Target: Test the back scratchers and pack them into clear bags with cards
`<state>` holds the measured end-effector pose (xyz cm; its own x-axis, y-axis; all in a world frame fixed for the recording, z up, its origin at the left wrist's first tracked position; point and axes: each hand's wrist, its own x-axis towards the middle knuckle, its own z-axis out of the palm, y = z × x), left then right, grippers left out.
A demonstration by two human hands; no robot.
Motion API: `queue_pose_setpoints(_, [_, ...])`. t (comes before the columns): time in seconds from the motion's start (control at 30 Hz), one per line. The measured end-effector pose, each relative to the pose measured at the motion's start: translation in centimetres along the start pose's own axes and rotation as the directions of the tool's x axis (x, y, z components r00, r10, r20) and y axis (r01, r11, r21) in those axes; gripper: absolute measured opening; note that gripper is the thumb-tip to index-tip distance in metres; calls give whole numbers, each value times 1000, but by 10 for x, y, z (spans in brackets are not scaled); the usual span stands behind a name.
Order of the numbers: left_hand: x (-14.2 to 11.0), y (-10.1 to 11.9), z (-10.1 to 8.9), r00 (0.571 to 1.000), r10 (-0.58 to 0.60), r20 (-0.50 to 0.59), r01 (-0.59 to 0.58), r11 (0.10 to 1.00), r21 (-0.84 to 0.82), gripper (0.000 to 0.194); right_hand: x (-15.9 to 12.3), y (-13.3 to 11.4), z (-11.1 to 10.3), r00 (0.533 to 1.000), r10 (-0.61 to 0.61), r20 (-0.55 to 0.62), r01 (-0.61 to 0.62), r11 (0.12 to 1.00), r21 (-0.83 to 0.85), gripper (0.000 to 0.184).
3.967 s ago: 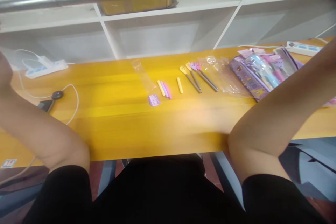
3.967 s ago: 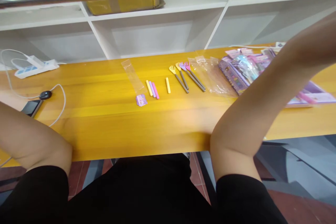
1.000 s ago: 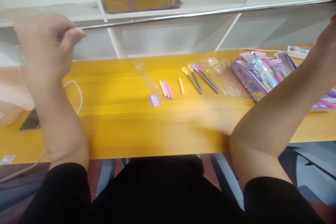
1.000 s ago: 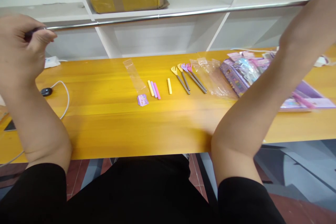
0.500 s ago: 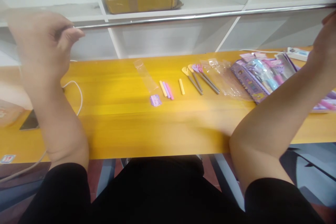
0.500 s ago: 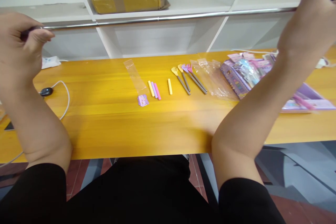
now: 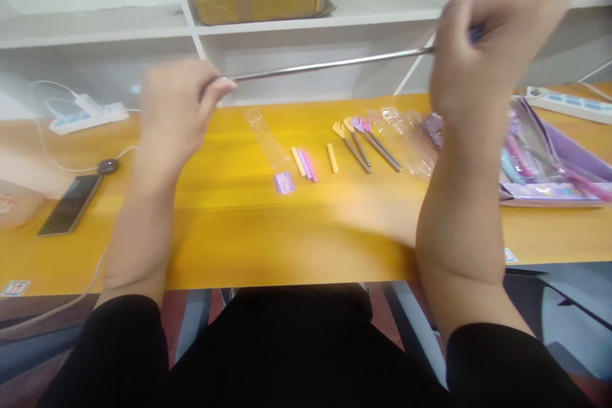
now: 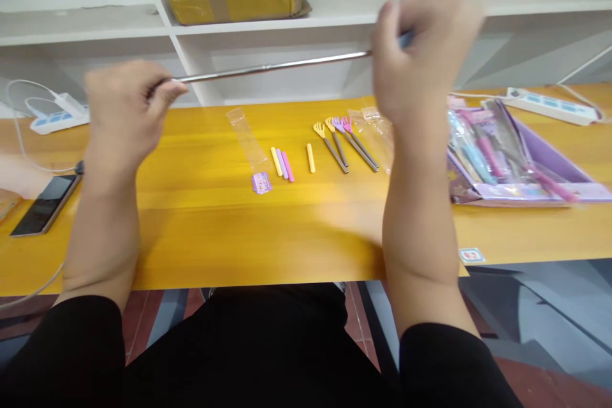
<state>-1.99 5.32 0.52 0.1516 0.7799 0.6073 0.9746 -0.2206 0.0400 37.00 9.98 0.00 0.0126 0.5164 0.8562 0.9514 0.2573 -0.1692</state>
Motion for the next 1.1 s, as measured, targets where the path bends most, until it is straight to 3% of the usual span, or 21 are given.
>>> queue_pose_setpoints(0.07, [-2, 16, 14, 998, 36, 51, -34, 998, -45, 43, -10, -32, 2, 999, -26, -39, 29, 997, 65, 51])
queue_pose_setpoints(0.2, [-10, 39, 24, 983, 94, 157, -83, 993, -80, 56, -27, -78, -2, 989, -36, 146, 19, 993, 116, 53])
queue_pose_setpoints(0.27, [-14, 45, 20, 979, 73, 189, -61, 996, -69, 55, -31, -89, -6, 988, 4, 157, -21, 994, 111, 54])
queue_pose_setpoints(0.4, [-20, 48, 5, 989, 41, 143, -29, 996, -86, 45, -31, -92, -17, 994, 5, 109, -18, 993, 116, 54])
queue_pose_setpoints(0.57, [-32, 52, -10, 993, 106, 57, -102, 992, -73, 46, -36, -100, -31, 997, -54, 48, 47, 989, 142, 48])
queue_pose_setpoints(0.67, [-43, 63, -9, 980, 192, 42, -190, 980, -55, 44, -53, -123, -38, 979, -135, 150, 113, 982, 148, 40])
queue_pose_setpoints(0.8, [-53, 79, 4, 958, 266, 104, -255, 961, -110, 36, -73, -152, -41, 911, -221, 348, 185, 974, 134, 40])
queue_pose_setpoints(0.93, [-49, 81, 13, 940, 311, 142, -293, 947, -132, 29, -75, -152, -38, 874, -252, 416, 204, 966, 157, 42])
queue_pose_setpoints(1.1, [-43, 72, 9, 918, 356, 174, -345, 934, -92, 25, -71, -142, -29, 831, -314, 459, 217, 943, 252, 42])
